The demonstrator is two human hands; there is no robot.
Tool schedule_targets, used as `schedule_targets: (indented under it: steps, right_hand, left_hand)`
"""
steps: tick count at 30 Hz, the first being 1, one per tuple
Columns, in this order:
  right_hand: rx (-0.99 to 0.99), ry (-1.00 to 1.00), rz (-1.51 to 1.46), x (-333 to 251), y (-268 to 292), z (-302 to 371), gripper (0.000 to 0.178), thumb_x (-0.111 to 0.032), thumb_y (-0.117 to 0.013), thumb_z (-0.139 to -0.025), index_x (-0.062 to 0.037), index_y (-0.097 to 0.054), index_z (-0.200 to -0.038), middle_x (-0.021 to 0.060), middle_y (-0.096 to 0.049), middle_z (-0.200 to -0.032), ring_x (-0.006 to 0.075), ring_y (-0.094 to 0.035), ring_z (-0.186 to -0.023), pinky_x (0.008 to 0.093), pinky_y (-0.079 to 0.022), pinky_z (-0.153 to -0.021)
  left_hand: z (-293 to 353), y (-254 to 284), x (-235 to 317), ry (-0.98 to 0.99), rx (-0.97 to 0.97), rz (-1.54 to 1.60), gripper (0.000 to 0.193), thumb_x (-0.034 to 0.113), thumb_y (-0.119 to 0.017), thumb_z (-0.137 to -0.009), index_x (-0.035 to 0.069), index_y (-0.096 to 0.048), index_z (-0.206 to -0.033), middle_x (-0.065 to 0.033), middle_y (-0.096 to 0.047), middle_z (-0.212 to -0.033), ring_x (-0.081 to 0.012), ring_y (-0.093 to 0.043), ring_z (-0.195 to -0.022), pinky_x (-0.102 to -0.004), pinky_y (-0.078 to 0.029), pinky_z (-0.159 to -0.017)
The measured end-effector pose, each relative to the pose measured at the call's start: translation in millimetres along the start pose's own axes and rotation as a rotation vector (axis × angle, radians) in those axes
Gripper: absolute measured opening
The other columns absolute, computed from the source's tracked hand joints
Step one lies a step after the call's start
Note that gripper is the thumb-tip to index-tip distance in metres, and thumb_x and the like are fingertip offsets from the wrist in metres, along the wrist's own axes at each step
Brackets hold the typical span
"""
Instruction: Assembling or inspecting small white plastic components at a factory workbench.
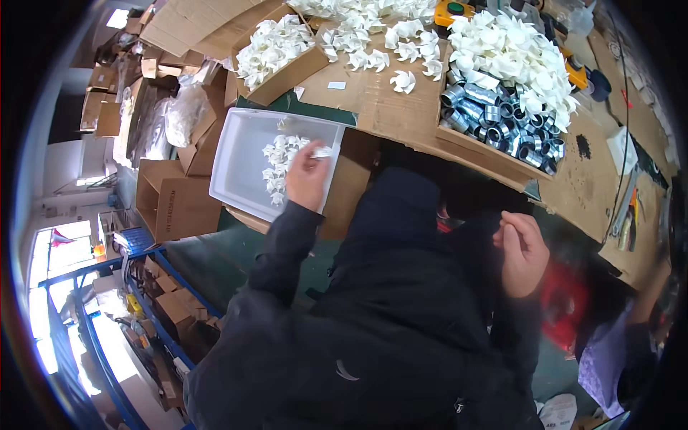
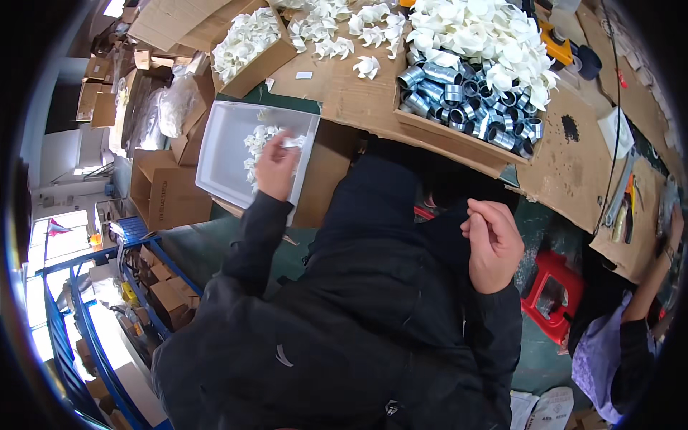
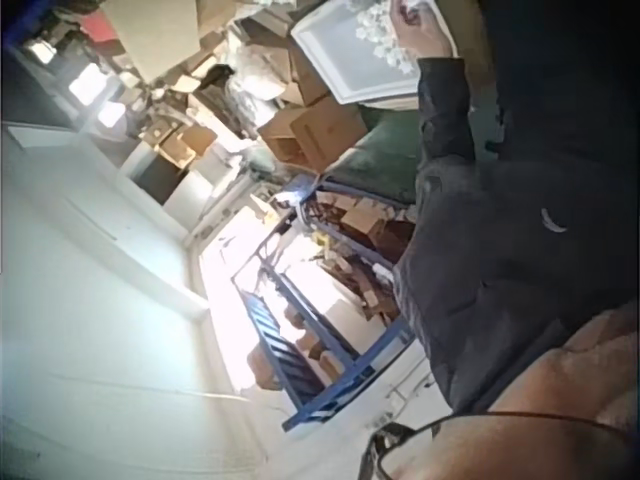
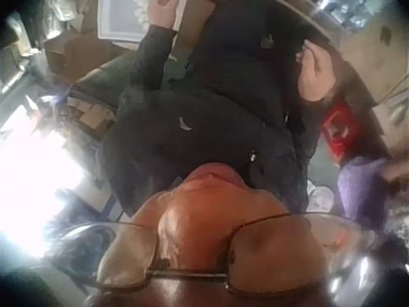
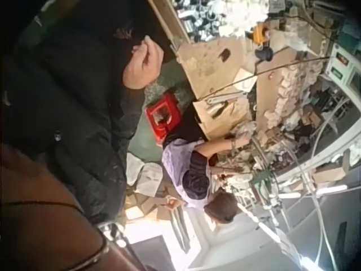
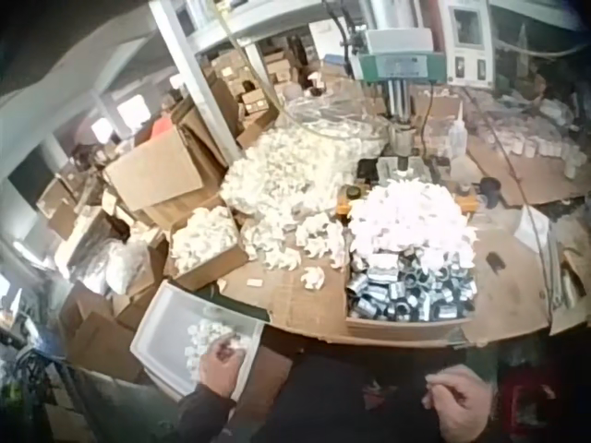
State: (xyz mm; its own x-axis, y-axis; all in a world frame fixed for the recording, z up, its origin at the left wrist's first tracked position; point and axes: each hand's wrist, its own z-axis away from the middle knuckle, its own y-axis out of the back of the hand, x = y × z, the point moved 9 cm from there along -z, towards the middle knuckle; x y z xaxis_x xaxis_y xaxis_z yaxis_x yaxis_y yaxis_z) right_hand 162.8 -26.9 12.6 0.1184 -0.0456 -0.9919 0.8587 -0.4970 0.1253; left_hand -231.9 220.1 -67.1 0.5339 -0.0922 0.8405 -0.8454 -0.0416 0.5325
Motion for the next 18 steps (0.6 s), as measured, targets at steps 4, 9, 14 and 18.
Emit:
schedule_targets:
  steps: [4,9,14,18]
  right_hand:
    - [-0.011,0.006,-0.019,1,-9,-6,0.021,0.007,-0.058,-0.101,0.0040,-0.073,-0.117,0.0105,-0.065,-0.109,0.0128,-0.066,-0.083,0.0240,-0.054,-0.071]
    - [-0.023,0.009,-0.025,-1,-10,-8,0.021,0.007,-0.059,-0.101,0.0039,-0.073,-0.116,0.0102,-0.066,-0.108,0.0119,-0.066,-0.083,0.0237,-0.054,-0.071]
    - [-0.006,0.024,-0.014,-10,-5,-1,0.021,0.007,-0.060,-0.100,0.0039,-0.073,-0.116,0.0105,-0.066,-0.107,0.0122,-0.067,-0.082,0.0240,-0.055,-0.071]
    - [0.053,0.001,0.021,-8,5,11,0.018,0.008,-0.062,-0.099,0.0043,-0.074,-0.112,0.0102,-0.067,-0.104,0.0125,-0.067,-0.079,0.0241,-0.054,-0.069]
  left_hand:
    - [-25,55,-66,0.051,0.169,-0.147,0.052,0.017,-0.079,-0.088,0.004,-0.066,-0.137,-0.0135,-0.074,-0.122,-0.0164,-0.069,-0.085,-0.0337,-0.057,-0.083]
    - [-16,15,43,-0.206,0.158,-0.018,0.046,0.008,-0.075,-0.090,0.005,-0.067,-0.135,-0.0118,-0.067,-0.127,-0.0163,-0.064,-0.082,-0.0334,-0.056,-0.081]
    - [-26,-42,166,-0.458,-0.002,0.056,0.045,0.005,-0.074,-0.089,0.005,-0.067,-0.134,-0.0140,-0.065,-0.128,-0.0220,-0.065,-0.089,-0.0341,-0.055,-0.087]
    - [-40,-105,209,-0.734,-0.151,-0.180,0.046,0.006,-0.073,-0.092,0.004,-0.064,-0.137,-0.0158,-0.065,-0.129,-0.0284,-0.066,-0.105,-0.0372,-0.054,-0.093]
